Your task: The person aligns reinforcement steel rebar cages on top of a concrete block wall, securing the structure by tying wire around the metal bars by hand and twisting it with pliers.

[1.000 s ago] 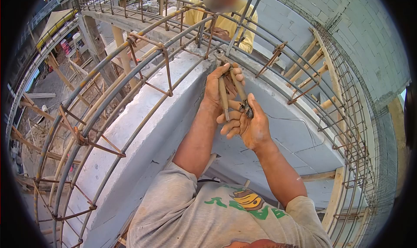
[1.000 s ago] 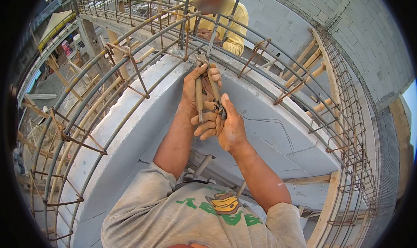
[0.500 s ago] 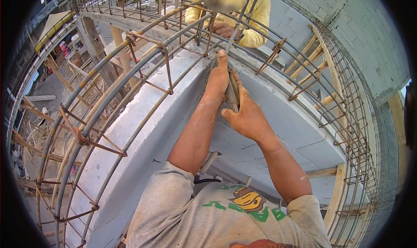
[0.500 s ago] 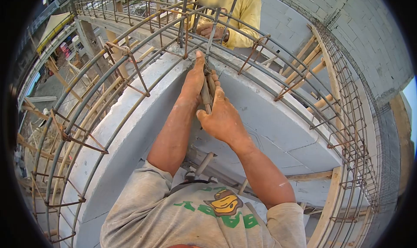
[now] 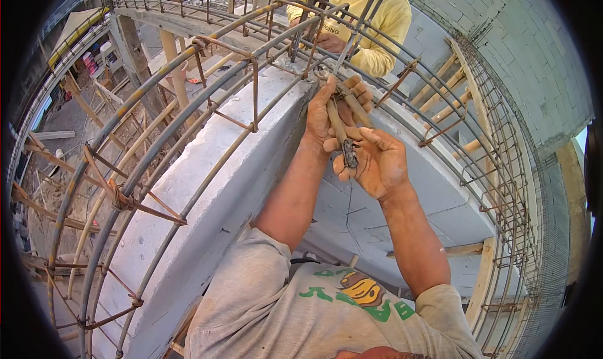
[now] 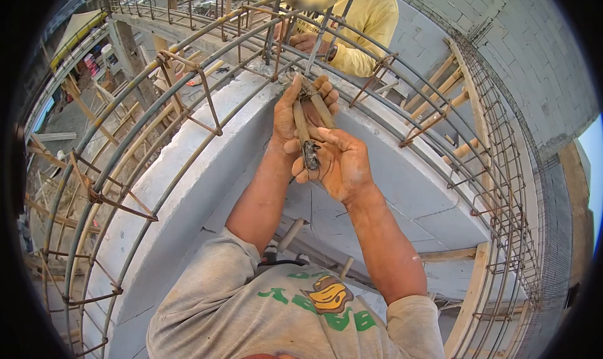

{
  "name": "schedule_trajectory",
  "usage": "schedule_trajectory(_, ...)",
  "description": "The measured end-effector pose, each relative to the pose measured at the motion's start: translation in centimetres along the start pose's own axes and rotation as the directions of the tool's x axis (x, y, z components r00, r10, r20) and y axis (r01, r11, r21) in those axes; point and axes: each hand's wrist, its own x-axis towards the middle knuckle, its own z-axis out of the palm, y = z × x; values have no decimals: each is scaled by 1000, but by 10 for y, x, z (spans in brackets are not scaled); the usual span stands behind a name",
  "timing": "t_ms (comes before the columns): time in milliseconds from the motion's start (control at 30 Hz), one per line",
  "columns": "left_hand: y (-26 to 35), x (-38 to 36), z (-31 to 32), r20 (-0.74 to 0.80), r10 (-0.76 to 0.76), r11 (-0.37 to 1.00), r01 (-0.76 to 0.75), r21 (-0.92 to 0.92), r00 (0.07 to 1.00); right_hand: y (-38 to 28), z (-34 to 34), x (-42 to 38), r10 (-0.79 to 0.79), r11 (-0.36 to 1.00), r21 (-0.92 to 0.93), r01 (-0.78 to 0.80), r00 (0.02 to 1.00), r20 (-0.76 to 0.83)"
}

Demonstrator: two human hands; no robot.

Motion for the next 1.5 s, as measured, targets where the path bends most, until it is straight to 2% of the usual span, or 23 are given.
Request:
schedule_trajectory(33, -2, 4, -2, 6, 6, 997, -6, -73, 1000, -1, -2, -2, 8, 1000, -23, -8, 1000, -11)
schedule_trajectory(67, -4, 8, -7, 41, 15, 995, -10, -99, 999, -6, -3, -5, 30, 976, -214, -51, 994, -103)
schedule_trajectory(133, -6, 11, -11, 110, 41, 988, -24, -152, 993, -18, 0, -13, 24, 816, -548, -184, 958, -286)
schedule_trajectory(167, -7, 12, -13, 32, 35, 996, -33, -82, 999, -18, 3, -15, -157, 697, -709, -108, 942, -298)
schedule_trajectory(233, -3, 9, 2, -127, 44, 997, -37, 62, 991, -18, 8, -20, -490, 348, -937, -23, 848, -203)
schedule_trajectory(267, -2, 8, 6, -211, 47, 986, -11, 166, 976, -19, 11, -21, -472, 132, -989, -66, 873, -122)
schedule_trajectory(333, -2, 7, 11, -377, 73, 931, 72, 358, 923, -18, 19, -23, -381, -307, -945, -114, 924, 12)
schedule_trajectory(433, 1, 4, 10, -419, 95, 866, 132, 482, 903, -2, 25, -9, -323, -400, -898, -183, 945, -49)
schedule_trajectory(533, 6, 4, 6, -472, 129, 797, 192, 573, 872, 12, 20, 6, -335, -327, -907, -266, 930, -151)
schedule_trajectory(633, 12, -2, 5, -422, 90, 755, 214, 620, 902, 4, 22, 11, -253, -249, -916, -314, 934, -251)
schedule_trajectory(733, 0, -10, 7, -354, 106, 877, 80, 474, 929, -12, 16, 7, -269, -116, -954, -275, 934, -236)
schedule_trajectory(833, 0, -7, -16, -83, -32, 962, 53, 267, 996, -6, 2, 7, -361, -111, -973, -202, 921, -150)
schedule_trajectory(933, -1, -4, -22, 11, -33, 989, 31, 147, 999, -20, 6, 8, -262, -177, -966, -191, 955, -141)
schedule_trajectory(1067, -7, -5, -17, -50, 1, 965, 12, 261, 999, -47, 3, 6, -133, -45, -962, -271, 956, -263)
schedule_trajectory(1167, -3, -6, -22, -60, -25, 961, 41, 275, 998, -38, 6, 9, -139, -106, -944, -311, 945, -296)
schedule_trajectory(1267, 0, -11, -40, -69, -48, 961, 65, 269, 996, 14, -14, 13, -376, -190, -938, -289, 904, -203)
schedule_trajectory(1367, 5, -13, -42, -118, -50, 923, 91, 373, 992, 16, -12, 15, -349, -97, -958, -269, 911, -220)
schedule_trajectory(1400, 8, -11, -40, -182, -40, 881, 120, 458, 983, 8, -8, 13, -251, 150, -961, -234, 931, -266)
schedule_trajectory(1467, 13, -3, -28, -305, -5, 769, 198, 607, 952, -21, -1, 6, -34, 608, -768, -201, 960, -279)
schedule_trajectory(1500, 12, -5, -22, -318, 14, 754, 199, 626, 948, -25, -7, 4, 5, 716, -678, -168, 972, -235)
